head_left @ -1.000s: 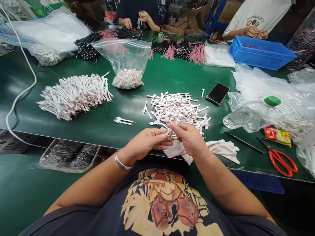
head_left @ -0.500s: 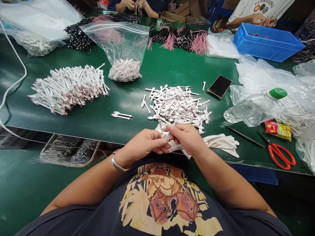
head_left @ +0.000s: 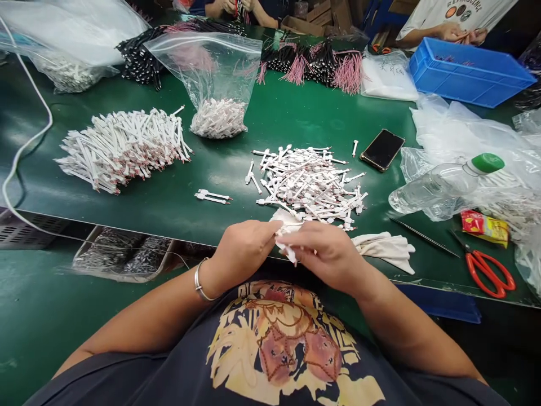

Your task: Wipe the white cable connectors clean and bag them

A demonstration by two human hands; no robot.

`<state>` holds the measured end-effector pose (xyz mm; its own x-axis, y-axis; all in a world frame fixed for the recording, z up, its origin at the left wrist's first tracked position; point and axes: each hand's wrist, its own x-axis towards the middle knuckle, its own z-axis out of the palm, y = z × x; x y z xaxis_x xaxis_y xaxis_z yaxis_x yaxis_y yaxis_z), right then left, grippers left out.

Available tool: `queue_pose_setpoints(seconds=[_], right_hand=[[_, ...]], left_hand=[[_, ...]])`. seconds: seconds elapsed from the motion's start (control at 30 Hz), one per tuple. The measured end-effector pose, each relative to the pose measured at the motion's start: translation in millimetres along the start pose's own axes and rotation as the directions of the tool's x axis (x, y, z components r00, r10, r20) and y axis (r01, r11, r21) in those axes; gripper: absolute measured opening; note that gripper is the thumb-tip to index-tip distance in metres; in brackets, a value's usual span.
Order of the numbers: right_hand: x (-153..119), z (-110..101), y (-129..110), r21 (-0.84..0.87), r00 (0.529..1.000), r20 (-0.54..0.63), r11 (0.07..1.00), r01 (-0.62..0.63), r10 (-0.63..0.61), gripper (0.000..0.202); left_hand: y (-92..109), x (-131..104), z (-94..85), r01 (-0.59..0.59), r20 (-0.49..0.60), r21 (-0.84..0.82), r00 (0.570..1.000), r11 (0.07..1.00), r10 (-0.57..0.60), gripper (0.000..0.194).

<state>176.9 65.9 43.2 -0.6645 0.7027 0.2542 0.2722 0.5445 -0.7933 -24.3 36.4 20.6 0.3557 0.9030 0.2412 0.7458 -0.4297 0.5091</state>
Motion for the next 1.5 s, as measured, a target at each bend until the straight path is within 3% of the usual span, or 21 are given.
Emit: queue_pose_setpoints(seconds=[0.07,0.17,0.33,0.4,0.47,0.53,0.6,0.67,0.8,0.9,1.07,1.17,1.3,1.4,1.5], right_hand=[[-7.9,5.3,-2.9,-0.213,0.981,0.037,0.958,0.195,-0.191,0.026],[-18.4,17.7,0.6,-0.33,0.946,0.042,0.889,0.317,-0.321,0.028],[-27.7,35.8,10.4,-0.15,0.929,-0.059,0.923,0.353,-0.365,0.037],[-28.0,39.4,9.2,-0.005,0.957,-0.117,0.964,0.267,-0.265,0.037],[-26.9,41.8,5.5,0.212,0.988,-0.151,0.975,0.07,-0.038,0.027],[-25.2,44.0,2.0,0.446,0.967,-0.109,0.881,-0.16,0.231,0.016],[-23.8,45.9,0.6,0.596,0.921,-0.03,0.747,-0.295,0.388,0.016],[-23.1,47.0,2.0,0.643,0.911,0.0,0.698,-0.316,0.412,0.015],[-21.3,44.7,6.6,0.546,0.959,-0.024,0.808,-0.224,0.282,0.014],[-16.9,40.8,5.4,0.432,0.993,0.007,0.895,-0.108,0.117,0.017],[-9.0,44.3,0.3,0.385,0.997,0.081,0.923,-0.017,-0.016,0.017],[-7.2,53.7,2.0,0.353,0.993,0.111,0.936,-0.002,-0.04,0.02],[-6.8,60.2,7.7,0.274,0.996,0.09,0.961,-0.018,-0.007,0.036],[-7.6,55.1,10.4,0.189,1.0,-0.006,0.982,-0.011,0.013,0.041],[-9.6,46.5,9.9,0.095,0.998,-0.055,0.995,0.024,-0.019,0.029]], left_hand=[[-5.0,-6.5,2.0,-0.151,-0.146,0.132,0.975,0.98,0.17,0.032],[-8.2,-13.6,3.1,-0.28,-0.248,0.15,0.918,0.948,0.31,0.044],[-3.5,-17.7,4.9,-0.2,-0.332,0.002,0.924,0.98,0.189,0.061],[-3.0,-18.0,6.7,-0.173,-0.344,-0.085,0.93,0.981,0.134,0.066],[-4.9,-17.9,8.4,-0.163,-0.347,-0.125,0.931,0.979,0.111,0.066],[-8.4,-17.0,8.9,-0.18,-0.344,-0.109,0.93,0.978,0.133,0.062],[-11.8,-15.8,6.9,-0.213,-0.329,-0.079,0.928,0.974,0.176,0.06],[-13.6,-14.7,1.6,-0.244,-0.263,-0.066,0.94,0.968,0.219,0.059],[-11.8,-15.9,-18.6,-0.249,0.071,-0.13,0.963,0.96,0.26,0.043],[-8.9,-19.2,-36.4,-0.174,0.261,-0.227,0.937,0.958,0.232,0.033],[-6.1,-24.1,-55.0,-0.025,0.427,-0.354,0.885,0.935,0.185,0.028],[-5.8,-28.6,-57.3,0.004,0.469,-0.233,0.877,0.972,0.108,0.021],[-15.3,-33.3,-59.4,-0.054,0.457,0.051,0.889,0.997,0.025,0.022],[-36.2,-30.5,-66.8,-0.05,0.376,0.299,0.924,0.953,-0.069,0.023],[-65.3,-24.5,-77.4,-0.026,0.288,0.505,0.947,0.862,-0.14,0.024]])
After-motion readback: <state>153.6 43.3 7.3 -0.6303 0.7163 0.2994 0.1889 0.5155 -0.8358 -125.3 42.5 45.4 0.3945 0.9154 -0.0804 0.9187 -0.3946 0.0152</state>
